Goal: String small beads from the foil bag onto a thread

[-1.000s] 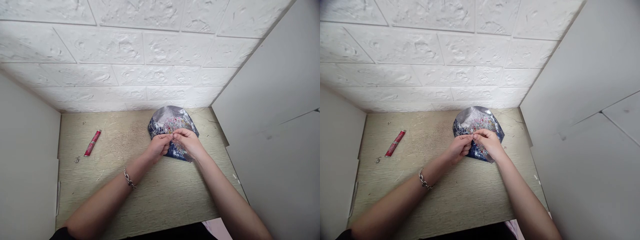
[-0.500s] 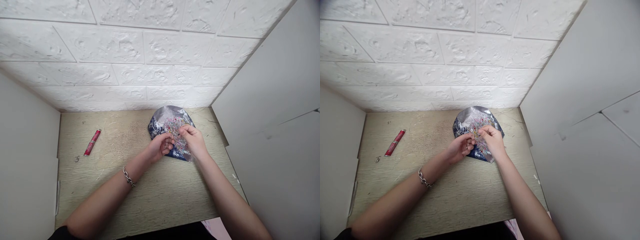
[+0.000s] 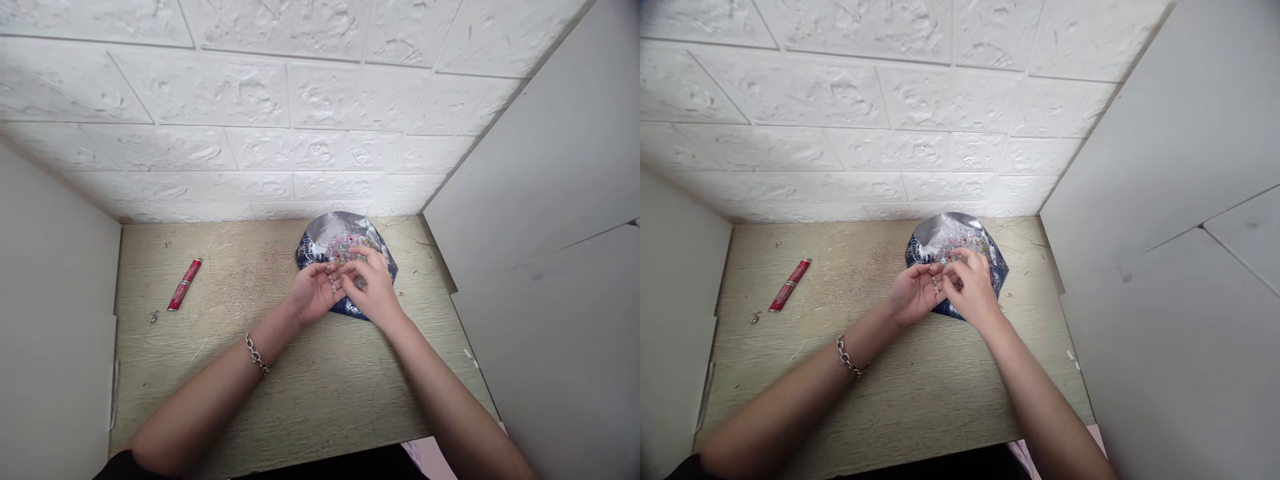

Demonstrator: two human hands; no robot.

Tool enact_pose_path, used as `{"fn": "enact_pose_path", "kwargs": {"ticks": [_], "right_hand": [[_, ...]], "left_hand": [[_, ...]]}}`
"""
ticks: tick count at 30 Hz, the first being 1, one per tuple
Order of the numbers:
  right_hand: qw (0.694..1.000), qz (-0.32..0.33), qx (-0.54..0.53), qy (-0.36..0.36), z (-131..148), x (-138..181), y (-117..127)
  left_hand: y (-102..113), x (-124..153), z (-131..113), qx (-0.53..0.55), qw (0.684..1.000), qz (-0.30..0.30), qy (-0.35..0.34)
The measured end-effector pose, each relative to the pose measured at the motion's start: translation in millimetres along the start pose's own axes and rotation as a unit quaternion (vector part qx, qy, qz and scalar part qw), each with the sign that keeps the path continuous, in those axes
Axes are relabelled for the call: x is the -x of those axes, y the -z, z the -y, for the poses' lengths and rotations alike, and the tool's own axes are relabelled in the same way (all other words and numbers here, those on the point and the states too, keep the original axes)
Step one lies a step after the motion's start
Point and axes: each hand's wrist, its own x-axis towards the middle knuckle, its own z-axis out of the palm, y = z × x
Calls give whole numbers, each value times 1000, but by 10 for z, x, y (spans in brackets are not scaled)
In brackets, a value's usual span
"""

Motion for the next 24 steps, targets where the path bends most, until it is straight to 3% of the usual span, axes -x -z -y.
{"fn": "enact_pose_path", "kwargs": {"ticks": [3, 11, 24], "right_hand": [[998, 46, 27, 33, -23, 7, -10], [994, 88, 43, 56, -54, 8, -45], [983, 106, 98, 117, -62, 29, -57]], "left_hand": [[19, -1, 1, 0, 1000, 16, -7], [17, -4, 8, -11, 1000, 16, -6], [37, -42, 54, -41, 999, -31, -14]]}}
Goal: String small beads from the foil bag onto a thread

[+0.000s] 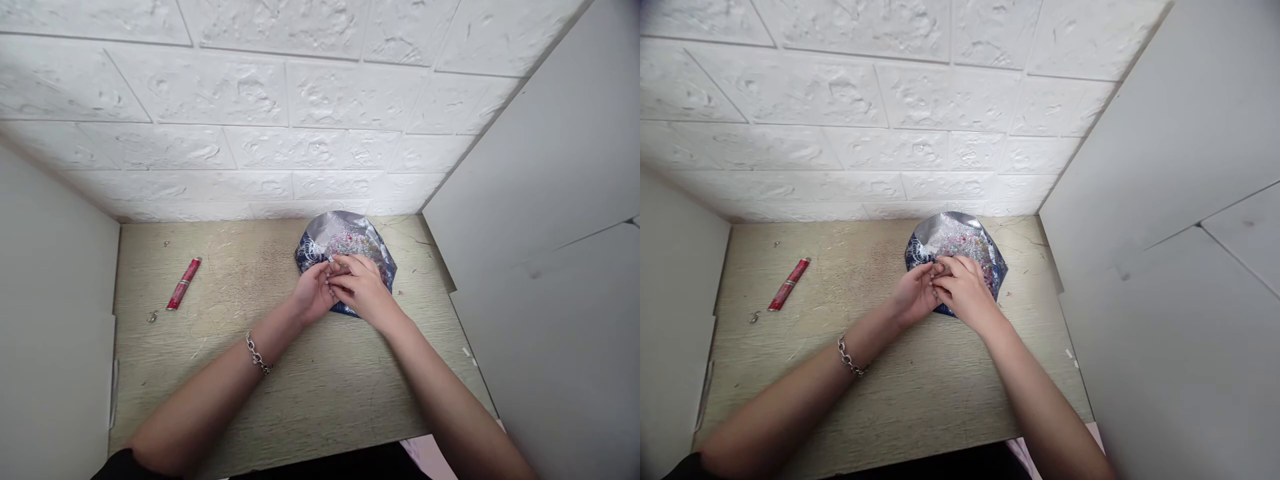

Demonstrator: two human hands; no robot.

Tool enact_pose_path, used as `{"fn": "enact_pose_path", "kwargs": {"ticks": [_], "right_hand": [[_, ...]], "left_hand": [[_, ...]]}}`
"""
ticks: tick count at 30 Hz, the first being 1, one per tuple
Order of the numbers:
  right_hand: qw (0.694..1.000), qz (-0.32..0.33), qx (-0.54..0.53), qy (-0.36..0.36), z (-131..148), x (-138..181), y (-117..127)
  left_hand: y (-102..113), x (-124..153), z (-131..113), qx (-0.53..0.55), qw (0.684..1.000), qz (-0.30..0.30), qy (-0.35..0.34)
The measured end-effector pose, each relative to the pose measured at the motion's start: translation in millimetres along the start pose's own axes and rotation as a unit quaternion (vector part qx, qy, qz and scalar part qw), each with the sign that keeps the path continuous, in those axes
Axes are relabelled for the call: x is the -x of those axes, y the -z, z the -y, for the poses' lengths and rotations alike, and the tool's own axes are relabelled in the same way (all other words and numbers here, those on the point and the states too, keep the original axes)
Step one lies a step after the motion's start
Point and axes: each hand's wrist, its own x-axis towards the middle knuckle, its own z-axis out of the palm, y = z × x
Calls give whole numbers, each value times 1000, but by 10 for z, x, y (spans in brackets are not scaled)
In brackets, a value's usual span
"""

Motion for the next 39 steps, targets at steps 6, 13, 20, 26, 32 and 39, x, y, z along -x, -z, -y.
{"fn": "enact_pose_path", "kwargs": {"ticks": [6, 13, 20, 26, 32, 39], "right_hand": [[1000, 21, 12, 0, 52, -7, 28], [993, -5, -102, -51, 42, -37, 93], [906, -116, -354, -201, 63, -63, 103], [782, -76, -556, -271, 96, -78, 45], [729, -94, -610, -295, 129, -101, 72], [754, -145, -582, -270, 147, -82, 87]], "left_hand": [[-2, -26, 25, -22, 1000, -7, -12], [-5, -32, 9, -7, 998, -50, -28], [-50, 23, -42, -58, 998, 0, 19], [-98, 92, -79, -154, 986, 25, 51], [-130, 107, -63, -229, 971, 12, 65], [-92, 67, -38, -251, 967, -32, 26]]}}
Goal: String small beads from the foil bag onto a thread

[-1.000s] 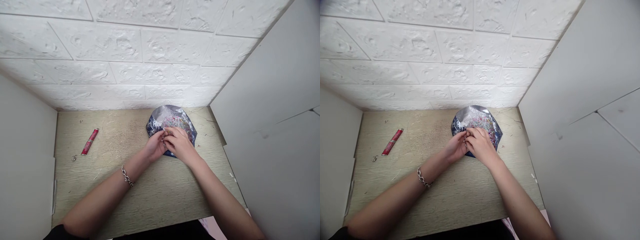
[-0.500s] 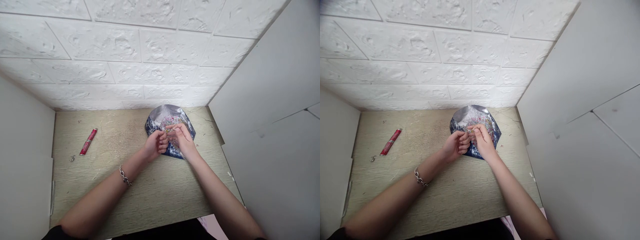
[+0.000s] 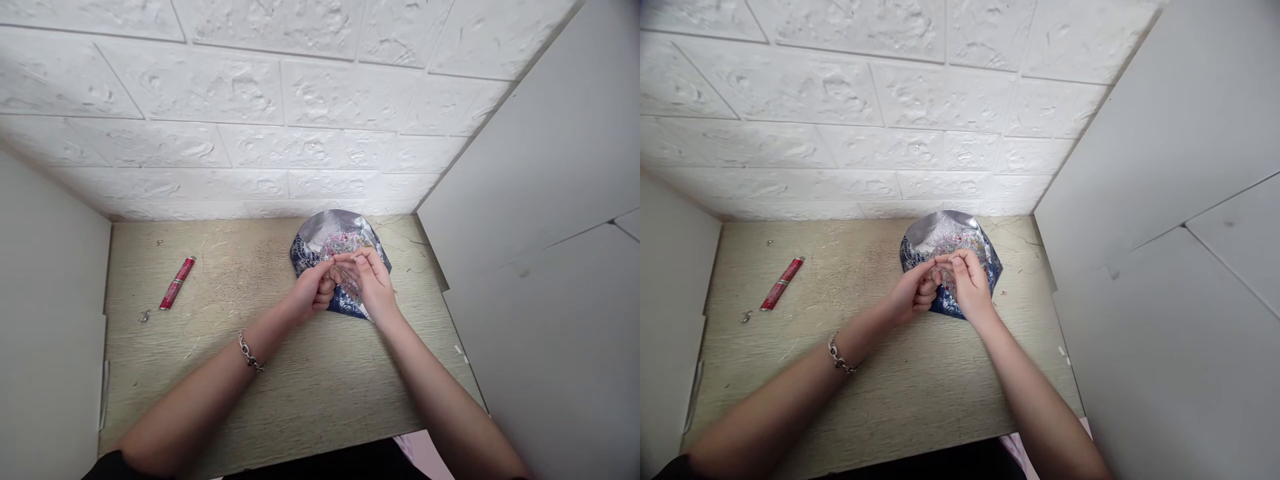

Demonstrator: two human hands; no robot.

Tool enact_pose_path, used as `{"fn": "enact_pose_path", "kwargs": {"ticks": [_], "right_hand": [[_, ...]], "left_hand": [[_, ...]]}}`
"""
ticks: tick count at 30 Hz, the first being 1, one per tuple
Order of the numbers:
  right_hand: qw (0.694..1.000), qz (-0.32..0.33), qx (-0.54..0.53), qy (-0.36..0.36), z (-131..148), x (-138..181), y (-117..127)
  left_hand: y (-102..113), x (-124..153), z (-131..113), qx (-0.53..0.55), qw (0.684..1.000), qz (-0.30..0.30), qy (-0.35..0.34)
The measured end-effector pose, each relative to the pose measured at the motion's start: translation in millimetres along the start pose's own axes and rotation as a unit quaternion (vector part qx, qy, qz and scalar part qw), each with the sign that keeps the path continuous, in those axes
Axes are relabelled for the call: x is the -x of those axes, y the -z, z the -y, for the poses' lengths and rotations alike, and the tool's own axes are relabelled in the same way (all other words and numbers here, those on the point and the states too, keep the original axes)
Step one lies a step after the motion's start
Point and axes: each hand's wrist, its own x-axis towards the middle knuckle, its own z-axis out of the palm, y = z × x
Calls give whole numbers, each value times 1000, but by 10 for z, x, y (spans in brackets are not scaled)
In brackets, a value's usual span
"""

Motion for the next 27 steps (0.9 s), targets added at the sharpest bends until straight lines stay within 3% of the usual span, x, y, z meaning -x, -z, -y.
{"fn": "enact_pose_path", "kwargs": {"ticks": [12, 17, 21, 27], "right_hand": [[993, 20, 98, 70, -34, -4, 20], [986, -30, 139, 83, 0, -62, 94], [988, -28, 151, 27, 13, -105, 143], [994, 2, -11, -110, 15, -95, 103]], "left_hand": [[-37, -3, 37, -21, 993, -73, -89], [-27, -20, 34, -40, 983, -128, -127], [-20, -36, 43, -75, 970, -166, -159], [-39, -19, 58, -148, 946, -189, -219]]}}
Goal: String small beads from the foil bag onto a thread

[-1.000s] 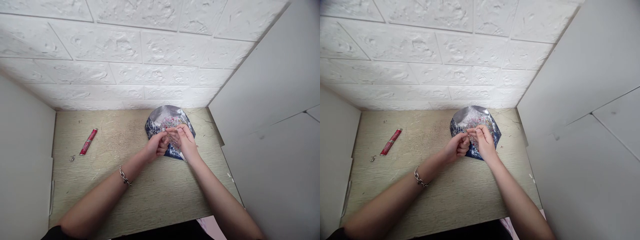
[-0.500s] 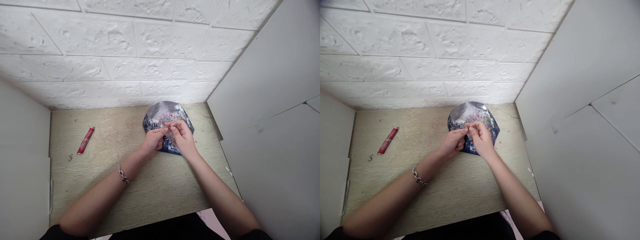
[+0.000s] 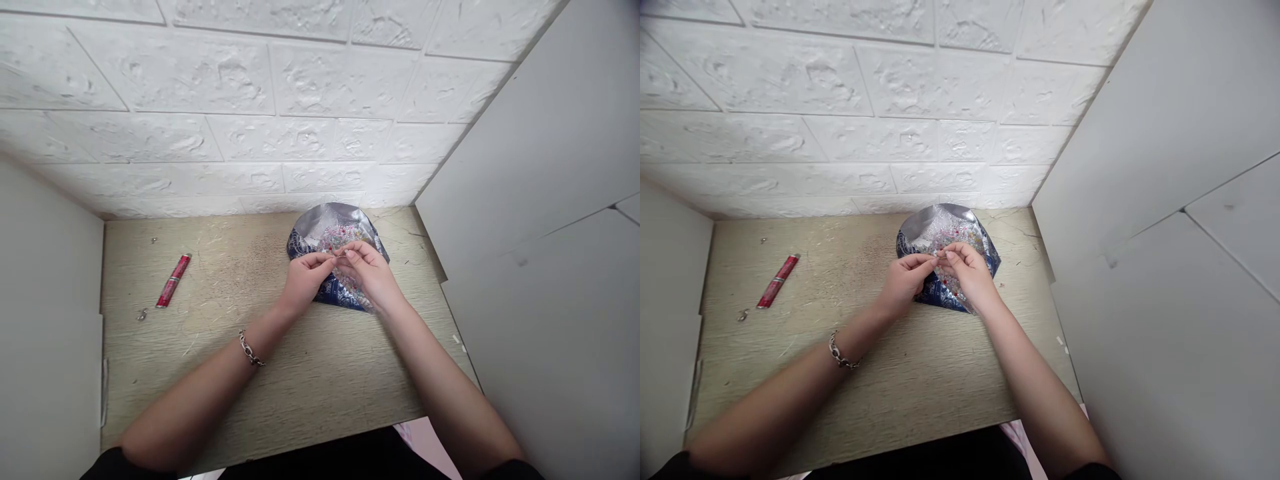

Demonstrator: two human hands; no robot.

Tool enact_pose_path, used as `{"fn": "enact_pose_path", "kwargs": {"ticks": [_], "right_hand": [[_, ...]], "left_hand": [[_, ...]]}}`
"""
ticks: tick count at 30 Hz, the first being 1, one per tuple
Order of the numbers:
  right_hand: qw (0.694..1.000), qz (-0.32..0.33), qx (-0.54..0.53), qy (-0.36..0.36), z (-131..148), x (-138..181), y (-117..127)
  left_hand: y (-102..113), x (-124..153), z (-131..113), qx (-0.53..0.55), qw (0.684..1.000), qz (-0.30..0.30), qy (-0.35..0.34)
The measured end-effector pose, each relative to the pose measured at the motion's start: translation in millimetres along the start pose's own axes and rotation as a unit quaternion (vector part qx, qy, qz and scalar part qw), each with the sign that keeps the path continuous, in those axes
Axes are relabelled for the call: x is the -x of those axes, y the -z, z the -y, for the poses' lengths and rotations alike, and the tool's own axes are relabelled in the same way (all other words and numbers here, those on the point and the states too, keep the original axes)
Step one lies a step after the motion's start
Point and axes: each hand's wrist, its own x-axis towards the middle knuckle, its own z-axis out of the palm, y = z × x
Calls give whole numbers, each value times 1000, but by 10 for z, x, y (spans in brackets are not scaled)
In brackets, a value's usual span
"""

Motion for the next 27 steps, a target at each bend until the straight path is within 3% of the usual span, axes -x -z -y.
{"fn": "enact_pose_path", "kwargs": {"ticks": [6, 27], "right_hand": [[994, 27, -105, -35, 10, 13, -13], [987, 24, -147, -65, 3, 8, -3]], "left_hand": [[-3, 21, -15, -31, 999, 16, -21], [8, 4, 22, -14, 999, 32, -19]]}}
